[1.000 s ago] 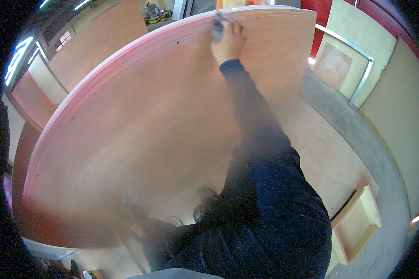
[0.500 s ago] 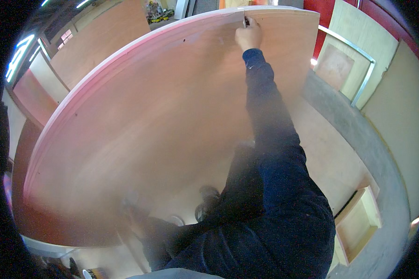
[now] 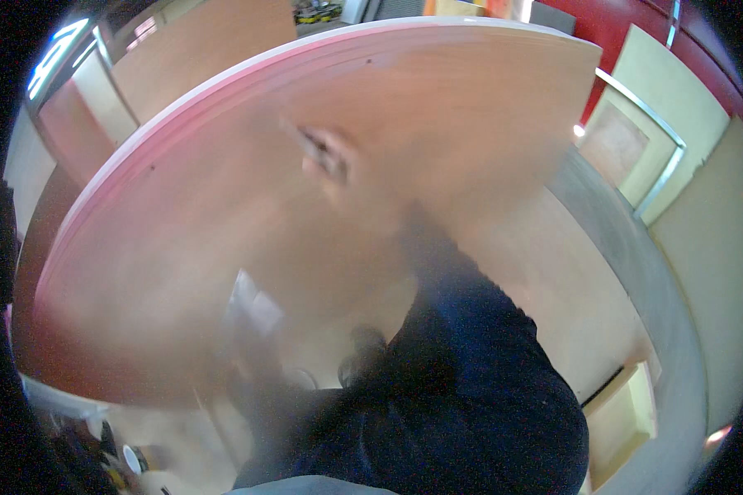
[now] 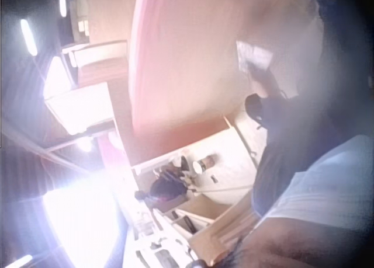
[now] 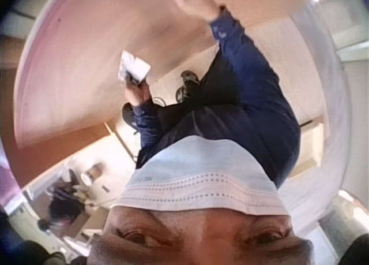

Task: The person mixes putty between two scrapers and spreads it along the edges and surface of a wooden panel.

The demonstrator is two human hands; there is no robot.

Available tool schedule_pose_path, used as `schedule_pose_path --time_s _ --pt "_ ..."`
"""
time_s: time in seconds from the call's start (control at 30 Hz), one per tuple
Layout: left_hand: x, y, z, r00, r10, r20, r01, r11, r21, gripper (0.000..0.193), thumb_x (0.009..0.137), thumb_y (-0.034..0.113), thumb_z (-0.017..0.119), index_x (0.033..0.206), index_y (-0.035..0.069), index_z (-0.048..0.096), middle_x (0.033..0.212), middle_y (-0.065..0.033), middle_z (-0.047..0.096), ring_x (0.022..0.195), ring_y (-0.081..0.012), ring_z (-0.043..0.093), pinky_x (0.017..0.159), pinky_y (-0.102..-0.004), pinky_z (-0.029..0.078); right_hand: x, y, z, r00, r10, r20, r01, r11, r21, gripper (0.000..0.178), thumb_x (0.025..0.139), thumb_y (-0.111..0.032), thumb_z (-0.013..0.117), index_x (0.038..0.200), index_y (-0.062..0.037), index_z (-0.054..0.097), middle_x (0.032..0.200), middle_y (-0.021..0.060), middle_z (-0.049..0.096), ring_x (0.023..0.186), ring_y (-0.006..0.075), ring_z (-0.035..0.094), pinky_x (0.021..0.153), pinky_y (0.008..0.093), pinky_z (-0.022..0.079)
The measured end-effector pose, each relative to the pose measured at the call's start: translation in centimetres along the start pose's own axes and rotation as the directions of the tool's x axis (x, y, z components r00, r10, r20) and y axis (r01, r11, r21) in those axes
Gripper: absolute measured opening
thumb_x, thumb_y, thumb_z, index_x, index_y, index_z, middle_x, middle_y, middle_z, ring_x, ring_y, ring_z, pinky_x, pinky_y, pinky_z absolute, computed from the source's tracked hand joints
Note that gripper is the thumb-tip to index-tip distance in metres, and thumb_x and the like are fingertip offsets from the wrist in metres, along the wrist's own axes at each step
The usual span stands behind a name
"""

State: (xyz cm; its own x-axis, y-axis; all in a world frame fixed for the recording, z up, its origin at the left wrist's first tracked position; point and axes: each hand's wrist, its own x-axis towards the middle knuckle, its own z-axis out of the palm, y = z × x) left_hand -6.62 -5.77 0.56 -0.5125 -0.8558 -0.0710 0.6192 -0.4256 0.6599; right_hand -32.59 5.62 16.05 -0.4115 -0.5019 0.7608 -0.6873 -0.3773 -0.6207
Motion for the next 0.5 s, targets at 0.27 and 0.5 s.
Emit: schedule_pose_path --time_s 0.27,0.5 --pt "0.0 -2.0 4.7 0.967 -0.01 0.256 0.035 0.995 -0.093 0.031 0.101 0.018 0.041 0.127 0.002 0.048 0.12 -0.0125 0.06 0.106 -0.0244 0.062 0.088 -0.0396 0.055 -10.2 -1.7 5.9 0.903 -0.31 0.297 0.301 0.951 0.076 0.048 0.098 -0.037 0.051 0.13 -0.0013 0.052 0.132 0.0187 0.051 0.122 0.0346 0.049 0.1 0.0446 0.04" --pt "-0.3 1.9 5.3 0.993 0.118 0.018 -0.117 0.992 -0.056 0.033 0.099 0.018 0.049 0.127 0.002 0.051 0.119 -0.0118 0.063 0.106 -0.024 0.063 0.091 -0.039 0.052 -10.6 3.1 1.8 0.94 0.087 0.329 -0.043 0.989 -0.14 0.035 0.098 -0.013 0.049 0.131 -0.0006 0.051 0.133 0.016 0.051 0.115 0.0305 0.055 0.098 0.0403 0.044"
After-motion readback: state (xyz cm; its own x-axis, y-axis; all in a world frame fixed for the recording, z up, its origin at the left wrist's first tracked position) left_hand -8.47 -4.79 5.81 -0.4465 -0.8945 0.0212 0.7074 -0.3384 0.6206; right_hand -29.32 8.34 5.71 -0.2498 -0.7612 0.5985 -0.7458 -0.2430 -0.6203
